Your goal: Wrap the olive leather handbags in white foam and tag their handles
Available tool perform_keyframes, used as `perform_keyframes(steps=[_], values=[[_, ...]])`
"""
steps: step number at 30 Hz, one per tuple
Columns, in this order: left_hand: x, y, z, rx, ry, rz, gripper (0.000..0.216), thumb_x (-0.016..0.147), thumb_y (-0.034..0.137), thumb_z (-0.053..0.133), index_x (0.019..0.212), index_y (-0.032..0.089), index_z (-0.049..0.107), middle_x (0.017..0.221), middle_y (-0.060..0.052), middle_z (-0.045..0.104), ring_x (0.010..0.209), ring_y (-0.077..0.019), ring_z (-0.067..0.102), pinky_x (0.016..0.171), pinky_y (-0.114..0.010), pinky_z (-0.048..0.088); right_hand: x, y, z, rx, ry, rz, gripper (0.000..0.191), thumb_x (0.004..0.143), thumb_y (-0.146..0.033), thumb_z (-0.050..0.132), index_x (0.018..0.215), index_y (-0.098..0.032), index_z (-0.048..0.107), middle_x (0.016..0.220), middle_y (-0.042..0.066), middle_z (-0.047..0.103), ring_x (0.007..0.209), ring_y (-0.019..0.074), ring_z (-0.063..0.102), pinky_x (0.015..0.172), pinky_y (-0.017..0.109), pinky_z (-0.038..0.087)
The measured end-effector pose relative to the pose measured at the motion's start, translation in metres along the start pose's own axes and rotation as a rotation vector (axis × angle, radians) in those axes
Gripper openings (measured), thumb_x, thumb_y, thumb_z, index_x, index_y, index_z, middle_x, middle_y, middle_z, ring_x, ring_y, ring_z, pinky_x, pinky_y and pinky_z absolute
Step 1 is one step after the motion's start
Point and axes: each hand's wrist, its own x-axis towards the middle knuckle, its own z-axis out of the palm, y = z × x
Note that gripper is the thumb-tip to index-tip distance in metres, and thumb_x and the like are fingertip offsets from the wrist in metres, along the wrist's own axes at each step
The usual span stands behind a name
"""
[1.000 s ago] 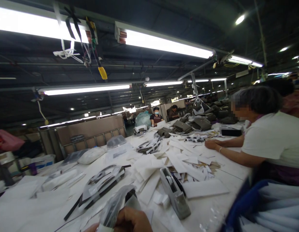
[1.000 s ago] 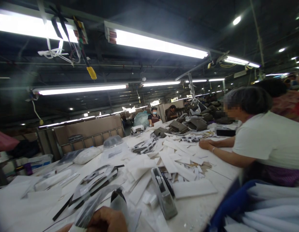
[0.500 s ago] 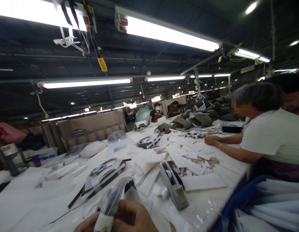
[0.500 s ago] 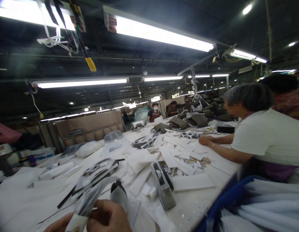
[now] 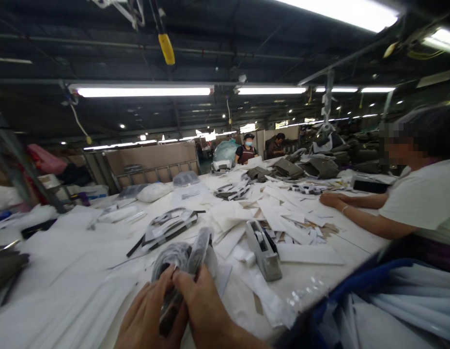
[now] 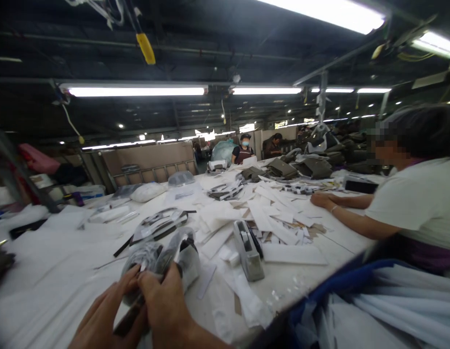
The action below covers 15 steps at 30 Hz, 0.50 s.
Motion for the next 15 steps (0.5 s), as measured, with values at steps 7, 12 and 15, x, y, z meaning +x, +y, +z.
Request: perform_keyframes(steps=[7, 12, 15], values=[[-0.011, 0.001, -0.027, -0.007, -0.051, -0.308, 0.067, 0.088, 0.05, 0.061, 0.146, 0.024, 0.04, 0.141, -0.012, 0.053, 0.129, -0.0301, 0.052, 0.105, -0.044, 0.046, 0.016, -0.021, -0.038, -0.323, -0.344, -0.083, 0.051, 0.089, -0.058, 0.059, 0.121, -0.019, 0.067, 0.121, 0.009, 0.069, 0.117, 0.0247, 0.061, 0.104, 0.041, 0.045], [-0.046, -0.028, -0.031, -0.072, -0.16, -0.704, 0.082, 0.086, 0.049, 0.064, 0.154, 0.027, 0.024, 0.132, -0.012, 0.063, 0.123, -0.0292, 0.059, 0.101, -0.044, 0.048, 0.03, 0.004, -0.089, -0.606, -0.137, -0.167, 0.041, 0.084, -0.051, 0.067, 0.112, -0.021, 0.073, 0.115, 0.009, 0.073, 0.111, 0.026, 0.066, 0.103, 0.043, 0.047], [-0.053, -0.039, -0.029, -0.231, -0.169, -0.83, 0.067, 0.088, 0.05, 0.062, 0.147, 0.028, 0.039, 0.122, -0.009, 0.068, 0.119, -0.0264, 0.062, 0.104, -0.042, 0.045, 0.028, 0.024, -0.107, -0.717, -0.17, -0.099, 0.039, 0.084, -0.05, 0.065, 0.107, -0.02, 0.075, 0.109, 0.009, 0.075, 0.103, 0.026, 0.069, 0.098, 0.043, 0.051]])
